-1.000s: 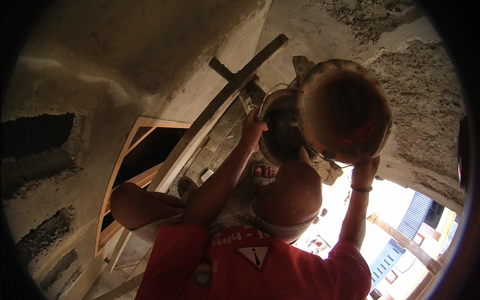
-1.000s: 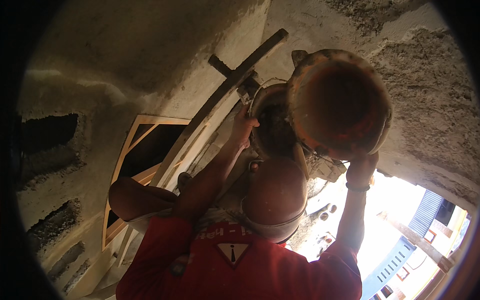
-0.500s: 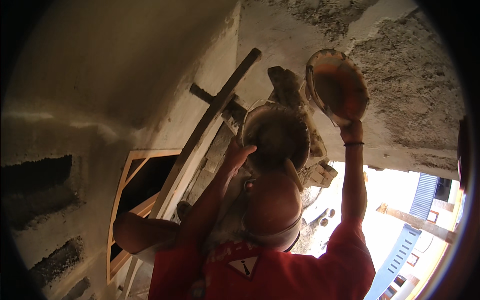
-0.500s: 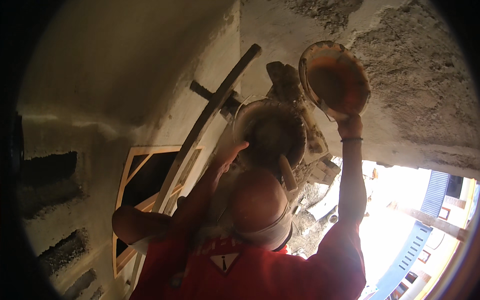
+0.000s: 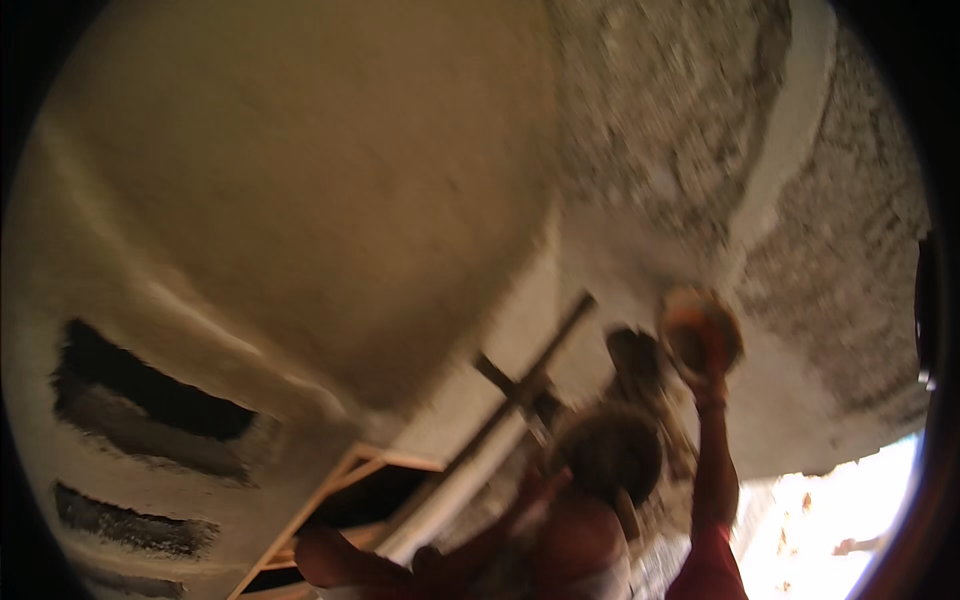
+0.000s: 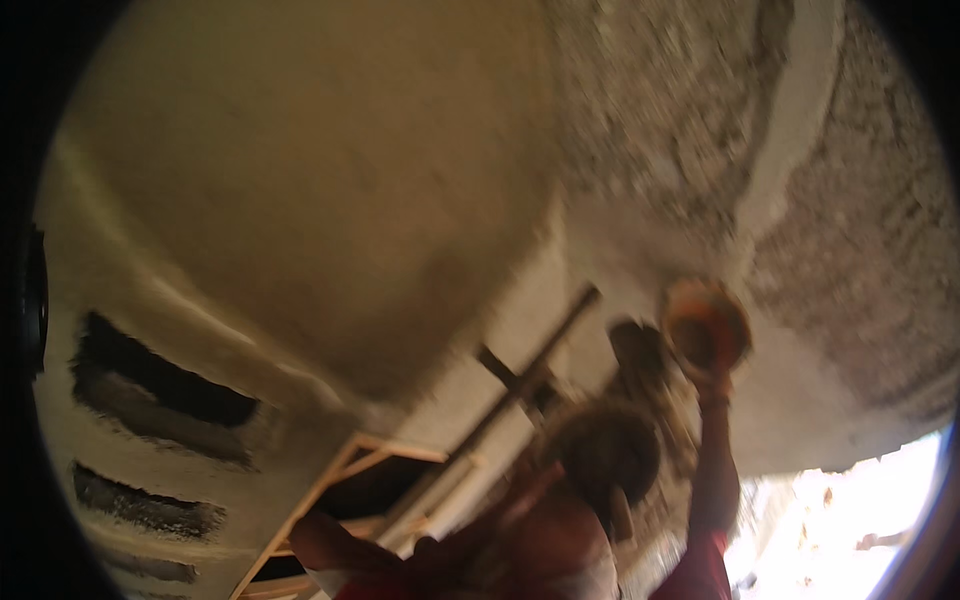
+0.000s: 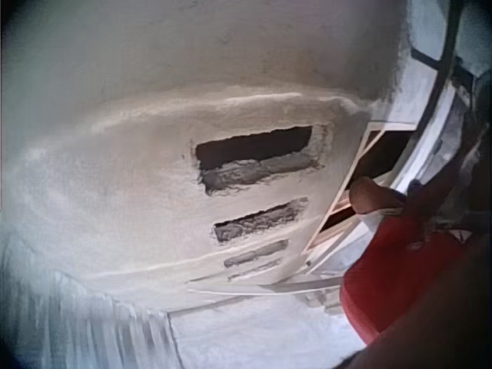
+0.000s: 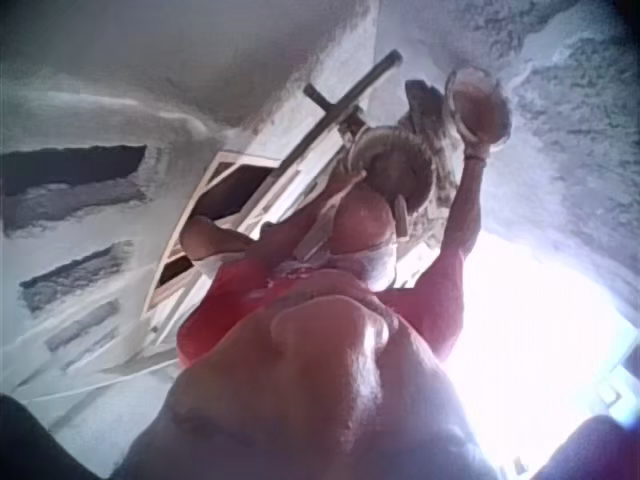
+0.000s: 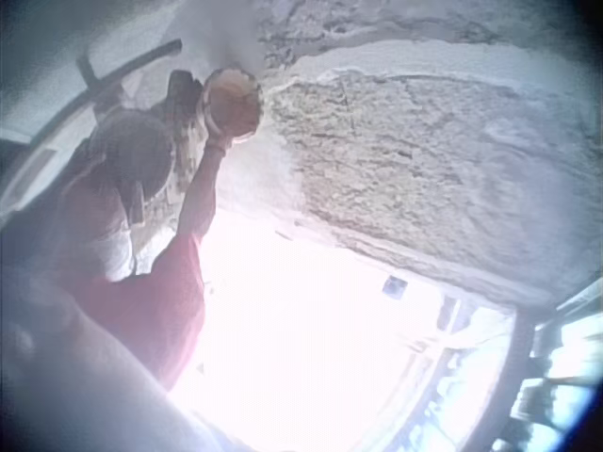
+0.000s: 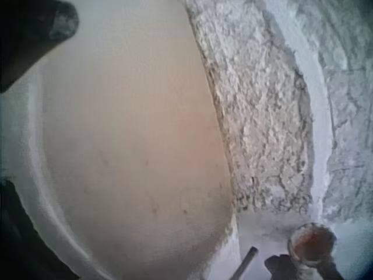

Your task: The person smooths plaster on a wall using a long straight-edge tool, then scoops more plaster from a bucket with a trowel and applies it to the wall surface.

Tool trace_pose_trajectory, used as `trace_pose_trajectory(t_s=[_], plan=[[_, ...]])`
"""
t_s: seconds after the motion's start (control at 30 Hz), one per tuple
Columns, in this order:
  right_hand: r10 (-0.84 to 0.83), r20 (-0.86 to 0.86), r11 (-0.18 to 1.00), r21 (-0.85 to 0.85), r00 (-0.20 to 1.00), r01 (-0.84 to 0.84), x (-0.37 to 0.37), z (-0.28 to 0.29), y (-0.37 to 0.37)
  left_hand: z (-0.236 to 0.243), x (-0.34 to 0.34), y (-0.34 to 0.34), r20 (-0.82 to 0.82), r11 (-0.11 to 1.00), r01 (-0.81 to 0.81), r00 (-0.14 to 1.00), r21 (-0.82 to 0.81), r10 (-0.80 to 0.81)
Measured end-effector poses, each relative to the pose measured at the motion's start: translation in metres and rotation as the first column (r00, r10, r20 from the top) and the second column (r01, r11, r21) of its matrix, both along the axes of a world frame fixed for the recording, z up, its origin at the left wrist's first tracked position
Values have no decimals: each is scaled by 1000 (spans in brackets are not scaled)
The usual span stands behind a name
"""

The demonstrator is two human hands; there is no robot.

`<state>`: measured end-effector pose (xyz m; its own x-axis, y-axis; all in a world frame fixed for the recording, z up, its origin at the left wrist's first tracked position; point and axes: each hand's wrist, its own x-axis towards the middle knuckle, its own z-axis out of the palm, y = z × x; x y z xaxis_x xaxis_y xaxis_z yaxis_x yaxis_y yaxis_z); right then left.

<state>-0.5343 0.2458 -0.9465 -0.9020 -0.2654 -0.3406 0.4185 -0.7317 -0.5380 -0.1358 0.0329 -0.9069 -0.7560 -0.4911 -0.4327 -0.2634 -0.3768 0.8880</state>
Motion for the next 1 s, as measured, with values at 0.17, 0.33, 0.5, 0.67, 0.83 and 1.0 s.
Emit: trace_pose_trajectory(t_s=[0.17,0.33,0.5,0.67,0.83,1.0], plan=[[-63,31,978,-196,998,68,-24,-49,20,-13,-30,-21,150,975,223,963,13,-223],[-150,204,978,-111,967,175,-31,-55,13,1,-45,-31,144,976,216,966,-5,-213],[-239,49,816,551,970,173,15,-15,6,9,-52,-34,169,976,214,964,-40,-204],[217,-617,92,784,756,614,68,-32,29,7,-59,-42,169,968,247,957,-47,-236],[910,-190,53,936,369,349,145,132,-6,8,-61,-41,152,958,285,949,-29,-278],[910,359,-270,894,-210,356,193,171,-24,-2,-59,-30,134,946,325,938,-7,-321]])
